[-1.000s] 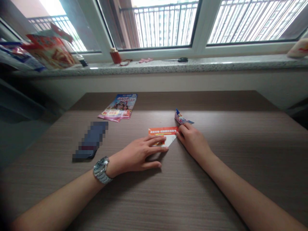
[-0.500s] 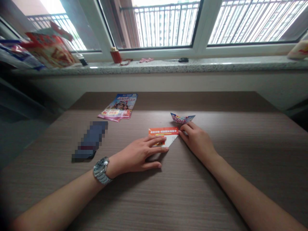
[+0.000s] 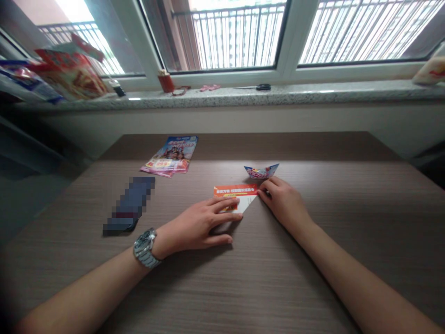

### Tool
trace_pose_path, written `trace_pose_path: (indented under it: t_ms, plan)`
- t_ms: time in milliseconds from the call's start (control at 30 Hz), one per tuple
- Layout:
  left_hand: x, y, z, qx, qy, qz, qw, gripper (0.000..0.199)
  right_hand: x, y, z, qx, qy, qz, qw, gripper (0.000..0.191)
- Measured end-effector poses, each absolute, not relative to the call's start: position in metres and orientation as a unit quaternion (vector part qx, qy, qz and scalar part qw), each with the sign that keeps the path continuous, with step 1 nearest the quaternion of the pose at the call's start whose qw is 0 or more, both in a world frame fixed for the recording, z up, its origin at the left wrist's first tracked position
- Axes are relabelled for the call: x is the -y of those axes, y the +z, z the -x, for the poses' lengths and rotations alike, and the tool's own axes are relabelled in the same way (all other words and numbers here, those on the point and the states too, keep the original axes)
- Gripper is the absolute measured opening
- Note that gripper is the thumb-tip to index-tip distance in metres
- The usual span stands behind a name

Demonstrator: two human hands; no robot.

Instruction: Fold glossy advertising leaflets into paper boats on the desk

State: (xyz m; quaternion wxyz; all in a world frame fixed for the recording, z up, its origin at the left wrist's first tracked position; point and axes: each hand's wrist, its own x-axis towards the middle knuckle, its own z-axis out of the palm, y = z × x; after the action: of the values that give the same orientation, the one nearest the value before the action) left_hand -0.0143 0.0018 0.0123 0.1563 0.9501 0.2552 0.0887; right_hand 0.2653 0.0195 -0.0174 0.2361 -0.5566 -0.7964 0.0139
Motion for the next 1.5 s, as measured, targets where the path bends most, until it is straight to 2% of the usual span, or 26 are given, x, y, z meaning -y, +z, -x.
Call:
trace_pose_path:
  t_ms: [300, 633, 1000, 1233, 1500]
  plan:
    - [-0.003, 0.011, 0.015, -0.250, 0.093, -0.952, 0.152, 0.054, -0.012, -0.014, -0.266, 0.791, 0.032, 0.555, 0.257, 0.011]
    - [-0.004, 0.012, 0.015, -0.251, 0.087, -0.951, 0.157, 0.054, -0.004, -0.014, -0.252, 0.808, 0.079, 0.539, 0.226, 0.011]
    - [-0.006, 0.012, 0.016, -0.244, 0.087, -0.952, 0.163, 0.053, 0.007, -0.018, -0.239, 0.836, 0.157, 0.469, 0.238, 0.010]
    - [-0.006, 0.012, 0.016, -0.241, 0.092, -0.952, 0.162, 0.051, -0.003, -0.018, -0.248, 0.827, 0.119, 0.494, 0.241, 0.011]
    - [-0.006, 0.013, 0.016, -0.240, 0.096, -0.952, 0.166, 0.049, -0.018, -0.017, -0.262, 0.792, 0.103, 0.529, 0.289, 0.012]
